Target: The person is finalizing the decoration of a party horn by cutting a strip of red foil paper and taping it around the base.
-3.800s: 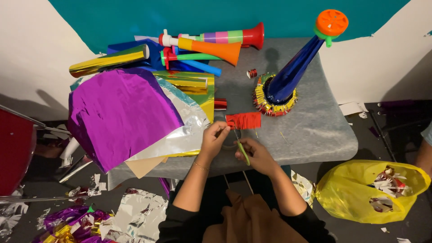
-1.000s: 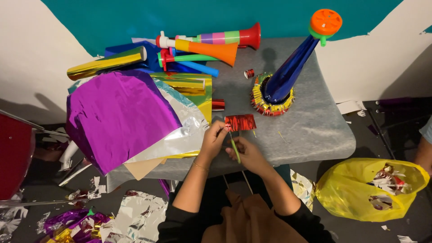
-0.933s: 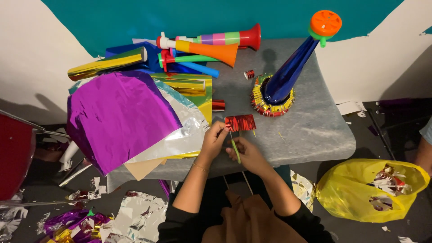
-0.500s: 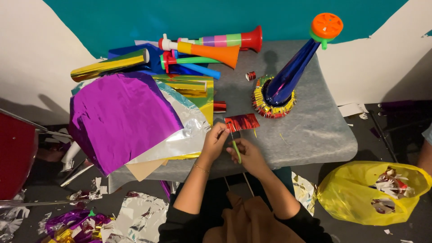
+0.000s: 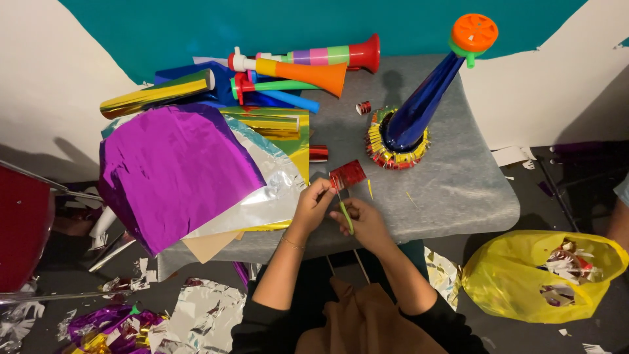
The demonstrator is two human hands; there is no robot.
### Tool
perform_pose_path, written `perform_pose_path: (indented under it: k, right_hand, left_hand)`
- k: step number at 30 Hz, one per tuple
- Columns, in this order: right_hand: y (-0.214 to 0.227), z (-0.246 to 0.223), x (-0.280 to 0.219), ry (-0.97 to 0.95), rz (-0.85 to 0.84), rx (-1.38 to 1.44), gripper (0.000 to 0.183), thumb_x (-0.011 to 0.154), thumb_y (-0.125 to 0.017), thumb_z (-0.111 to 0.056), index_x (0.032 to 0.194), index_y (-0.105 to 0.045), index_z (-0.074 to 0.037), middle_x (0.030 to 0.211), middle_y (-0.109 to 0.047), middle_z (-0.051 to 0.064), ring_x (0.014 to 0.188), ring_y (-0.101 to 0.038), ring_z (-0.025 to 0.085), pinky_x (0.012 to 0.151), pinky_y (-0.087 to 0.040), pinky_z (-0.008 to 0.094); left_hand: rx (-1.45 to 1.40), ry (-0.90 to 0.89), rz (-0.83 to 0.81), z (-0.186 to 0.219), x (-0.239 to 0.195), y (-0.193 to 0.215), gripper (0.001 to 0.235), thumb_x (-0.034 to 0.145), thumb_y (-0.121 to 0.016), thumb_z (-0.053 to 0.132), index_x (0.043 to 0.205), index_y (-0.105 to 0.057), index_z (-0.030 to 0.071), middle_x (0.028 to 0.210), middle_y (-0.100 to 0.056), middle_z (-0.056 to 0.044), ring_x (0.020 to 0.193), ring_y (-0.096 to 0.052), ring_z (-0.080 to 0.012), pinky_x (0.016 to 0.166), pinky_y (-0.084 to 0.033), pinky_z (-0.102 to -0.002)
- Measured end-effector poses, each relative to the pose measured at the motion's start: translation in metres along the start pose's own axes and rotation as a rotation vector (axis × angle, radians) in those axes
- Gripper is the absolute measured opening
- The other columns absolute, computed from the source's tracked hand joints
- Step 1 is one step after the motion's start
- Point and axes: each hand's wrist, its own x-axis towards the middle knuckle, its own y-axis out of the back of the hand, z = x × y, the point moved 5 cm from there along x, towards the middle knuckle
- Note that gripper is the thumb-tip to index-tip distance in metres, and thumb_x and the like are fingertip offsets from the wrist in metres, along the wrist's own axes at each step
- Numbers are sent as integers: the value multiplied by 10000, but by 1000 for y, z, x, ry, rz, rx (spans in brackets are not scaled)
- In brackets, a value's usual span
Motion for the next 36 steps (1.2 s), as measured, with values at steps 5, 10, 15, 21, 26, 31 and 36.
perform_pose_path:
  k: [5, 10, 15, 21, 26, 31, 36]
  right_hand:
    - [2, -3, 0, -2, 4, -21, 301, 854, -850, -148, 1057, -714, 29, 562, -624, 120, 476, -624, 148, 454, -534, 228]
    - [18, -11, -12, -19, -113, -126, 408, 833, -874, -159, 1145, -684, 22, 758, -709, 156, 704, -713, 212, 625, -614, 296]
    - [43, -139, -71, -98, -15, -1165, 672, 895, -712, -359, 1414, -485, 2, 1099, -736, 341, 1081, -696, 524, 940, -527, 639]
    - [185, -47, -1, -87, 343, -1654, 414, 940, -644, -478, 1204, -578, -167, 932, -777, 177, 923, -780, 378, 796, -612, 481]
    - [186, -46, 13, 34, 457, -1794, 305, 915, -675, -458, 1073, -763, -213, 1087, -745, 99, 1039, -744, 331, 833, -606, 450]
    - [108, -130, -5, 239, 420, -1410, 321, 983, -635, -410, 1248, -710, -245, 1055, -723, 123, 1044, -723, 377, 847, -602, 500]
    - [62, -170, -6, 716, -11, -689, 450, 851, -753, -91, 1276, -665, 27, 1254, -664, 287, 1228, -572, 512, 1087, -409, 599]
  left_hand:
    - [-15, -12, 6, -3, -1, 2, 140, 1017, -632, 119, 880, -648, 96, 675, -600, -63, 730, -521, -153, 745, -494, -345]
    - [-60, -207, 111, -7, 3, 13, 140, 1010, -638, 133, 880, -655, 84, 852, -639, -73, 868, -579, -217, 886, -470, -346]
    - [-310, -268, 225, -27, 4, 18, 130, 1043, -585, 128, 924, -580, 74, 1052, -602, -106, 1077, -551, -224, 1040, -385, -379]
    - [-626, 39, 278, -9, 9, 16, 62, 1016, -546, 85, 965, -581, 82, 949, -600, -48, 989, -646, -175, 1009, -496, -373]
    - [-457, 52, 295, -10, 15, 20, 74, 1003, -550, 65, 957, -607, 65, 908, -611, -49, 925, -604, -145, 929, -504, -335]
    - [-326, -6, 216, 13, 13, 19, 90, 978, -592, 48, 897, -582, 86, 861, -591, -36, 886, -573, -138, 879, -487, -318]
    - [-37, -165, 35, 48, 6, 11, 159, 963, -660, 78, 808, -628, 60, 896, -657, -97, 915, -644, -259, 890, -502, -379]
